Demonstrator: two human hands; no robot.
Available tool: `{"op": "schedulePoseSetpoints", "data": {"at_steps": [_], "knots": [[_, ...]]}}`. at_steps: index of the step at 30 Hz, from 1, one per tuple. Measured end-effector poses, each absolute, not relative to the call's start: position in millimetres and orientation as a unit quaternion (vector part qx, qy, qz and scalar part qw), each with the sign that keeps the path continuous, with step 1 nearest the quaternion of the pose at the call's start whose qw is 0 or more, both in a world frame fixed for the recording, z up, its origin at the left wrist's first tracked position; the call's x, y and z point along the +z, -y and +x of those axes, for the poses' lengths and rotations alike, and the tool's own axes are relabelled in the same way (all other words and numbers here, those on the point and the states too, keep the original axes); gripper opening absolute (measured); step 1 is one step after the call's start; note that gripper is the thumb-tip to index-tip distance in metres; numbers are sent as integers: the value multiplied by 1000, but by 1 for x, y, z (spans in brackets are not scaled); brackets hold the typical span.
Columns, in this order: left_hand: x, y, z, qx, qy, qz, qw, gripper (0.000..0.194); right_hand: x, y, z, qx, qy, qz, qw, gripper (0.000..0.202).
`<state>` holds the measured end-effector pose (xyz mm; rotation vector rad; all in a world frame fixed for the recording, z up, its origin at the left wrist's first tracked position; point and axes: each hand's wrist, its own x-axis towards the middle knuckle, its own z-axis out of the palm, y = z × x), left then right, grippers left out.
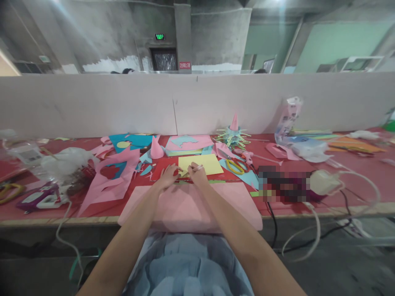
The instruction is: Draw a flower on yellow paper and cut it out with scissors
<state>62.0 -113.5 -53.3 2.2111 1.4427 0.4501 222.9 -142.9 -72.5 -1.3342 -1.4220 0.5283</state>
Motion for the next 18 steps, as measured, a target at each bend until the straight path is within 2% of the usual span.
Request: {"op": "schedulePoseSetpoints", "data": {"at_steps": [5, 12, 18], "knots": [[-53, 113, 62, 164, -522, 807, 224, 25, -71, 144, 221, 203, 576, -592, 526, 20], [-57, 110, 62, 163, -521, 809, 219, 26, -69, 144, 226, 268, 525, -586, 556, 20], [-55, 111, 62, 167, -520, 807, 222, 26, -65, 148, 223, 278, 548, -569, 548, 23]]}}
